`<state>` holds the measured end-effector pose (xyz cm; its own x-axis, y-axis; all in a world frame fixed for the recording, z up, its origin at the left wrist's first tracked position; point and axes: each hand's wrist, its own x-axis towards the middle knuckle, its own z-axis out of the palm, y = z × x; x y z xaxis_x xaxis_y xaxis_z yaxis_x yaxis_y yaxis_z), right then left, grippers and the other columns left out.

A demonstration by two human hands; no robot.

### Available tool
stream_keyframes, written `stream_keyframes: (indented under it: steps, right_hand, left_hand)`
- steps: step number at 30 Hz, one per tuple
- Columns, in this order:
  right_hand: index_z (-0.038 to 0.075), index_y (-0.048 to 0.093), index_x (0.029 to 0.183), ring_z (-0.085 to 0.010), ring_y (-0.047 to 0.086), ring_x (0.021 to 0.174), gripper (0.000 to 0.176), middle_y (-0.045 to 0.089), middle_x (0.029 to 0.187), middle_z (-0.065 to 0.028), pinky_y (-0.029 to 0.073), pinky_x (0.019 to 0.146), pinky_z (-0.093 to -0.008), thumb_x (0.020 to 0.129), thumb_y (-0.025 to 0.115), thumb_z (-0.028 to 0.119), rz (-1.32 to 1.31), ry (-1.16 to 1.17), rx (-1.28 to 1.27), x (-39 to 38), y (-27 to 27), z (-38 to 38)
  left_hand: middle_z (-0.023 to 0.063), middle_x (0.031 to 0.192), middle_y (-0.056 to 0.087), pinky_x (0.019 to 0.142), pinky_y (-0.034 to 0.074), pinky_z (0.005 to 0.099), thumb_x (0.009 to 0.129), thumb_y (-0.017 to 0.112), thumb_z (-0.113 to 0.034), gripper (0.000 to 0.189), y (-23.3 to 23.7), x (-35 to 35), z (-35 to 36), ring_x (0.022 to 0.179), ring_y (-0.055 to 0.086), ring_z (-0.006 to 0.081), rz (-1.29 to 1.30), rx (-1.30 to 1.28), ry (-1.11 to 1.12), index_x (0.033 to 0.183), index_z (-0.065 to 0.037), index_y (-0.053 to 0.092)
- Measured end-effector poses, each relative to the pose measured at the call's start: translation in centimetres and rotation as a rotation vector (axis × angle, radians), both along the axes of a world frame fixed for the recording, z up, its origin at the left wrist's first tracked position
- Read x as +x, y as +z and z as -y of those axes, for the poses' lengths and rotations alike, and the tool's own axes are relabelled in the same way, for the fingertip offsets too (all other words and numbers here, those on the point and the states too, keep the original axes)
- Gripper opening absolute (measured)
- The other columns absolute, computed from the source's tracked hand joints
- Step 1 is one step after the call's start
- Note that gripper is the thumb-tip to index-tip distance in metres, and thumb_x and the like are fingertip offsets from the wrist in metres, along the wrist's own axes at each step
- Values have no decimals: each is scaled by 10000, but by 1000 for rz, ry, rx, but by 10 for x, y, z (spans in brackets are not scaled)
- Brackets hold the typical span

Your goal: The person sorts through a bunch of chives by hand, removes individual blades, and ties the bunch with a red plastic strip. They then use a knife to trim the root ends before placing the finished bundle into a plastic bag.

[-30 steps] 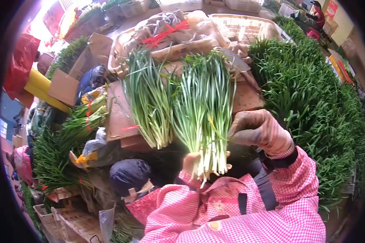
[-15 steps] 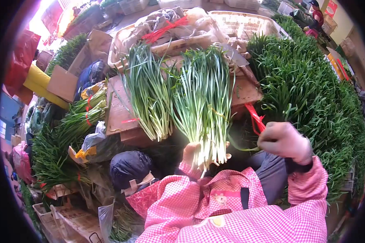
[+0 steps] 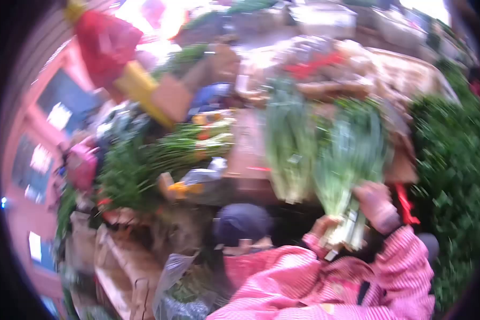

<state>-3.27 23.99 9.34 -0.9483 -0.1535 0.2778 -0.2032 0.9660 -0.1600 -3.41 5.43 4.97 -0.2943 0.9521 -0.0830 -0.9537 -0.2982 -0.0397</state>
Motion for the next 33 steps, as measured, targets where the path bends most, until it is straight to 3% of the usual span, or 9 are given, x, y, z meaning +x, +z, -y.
stream_keyframes:
  steps: [5,10,16,20,23,25,27,31,33]
  right_hand:
    - [149,620,743,-291,586,671,66,570,686,-79,444,577,-431,698,600,105,165,69,21,32,72,10]
    - [150,680,799,-276,598,606,201,584,664,-91,469,548,-369,606,734,149,226,109,-293,65,97,33]
    - [129,698,861,-223,594,601,232,601,706,-74,458,531,-302,640,748,77,181,131,-731,100,153,37]
    - [63,708,869,-172,597,613,264,640,705,-74,469,564,-262,614,771,82,55,95,-637,123,197,16]
    - [37,702,891,-166,615,641,255,657,729,-95,480,588,-270,639,733,32,83,44,-968,145,176,-11]
    - [58,693,941,-213,627,717,271,659,811,-97,494,648,-297,672,697,28,357,11,-914,139,136,-30]
    - [90,625,1064,-257,618,838,343,620,950,-118,495,713,-323,730,696,131,650,-219,97,132,101,-24]
    - [77,583,1053,-321,604,847,349,605,933,-140,487,743,-400,759,646,255,322,-24,-659,107,89,-1]
    - [82,599,923,-305,601,783,246,592,857,-119,482,675,-391,768,624,272,282,15,-142,90,82,26]
  left_hand:
    - [344,1204,458,921,365,646,769,579,-200,596,-17,8,-14,1054,512,486,98,210,1,1265,56,369]
    - [314,982,582,851,435,608,752,580,-257,547,-52,10,-20,882,589,465,85,166,17,1144,107,467]
    - [324,1182,486,769,491,590,739,579,-260,651,12,0,-1,1010,546,458,-82,-134,32,1243,105,388]
    - [309,1331,345,900,413,615,724,601,-168,747,-7,-6,-10,1155,447,452,5,113,-25,1357,38,263]
    - [305,1349,328,930,392,602,701,633,-167,806,-11,-5,-10,1184,419,453,17,109,8,1391,-19,244]
    - [302,1351,328,927,385,614,701,638,-168,803,-14,-6,-10,1183,415,460,-1,118,1,1390,-24,252]
    - [302,1349,331,928,379,619,700,641,-170,802,-10,-6,-10,1184,412,463,1,115,6,1388,-22,257]
    - [292,1310,388,966,296,671,763,598,-145,679,-6,-6,-10,1216,372,470,-1,170,3,1349,22,299]
    - [298,1297,398,959,305,673,762,597,-138,671,-37,-9,-7,1206,384,471,63,162,-33,1346,22,307]
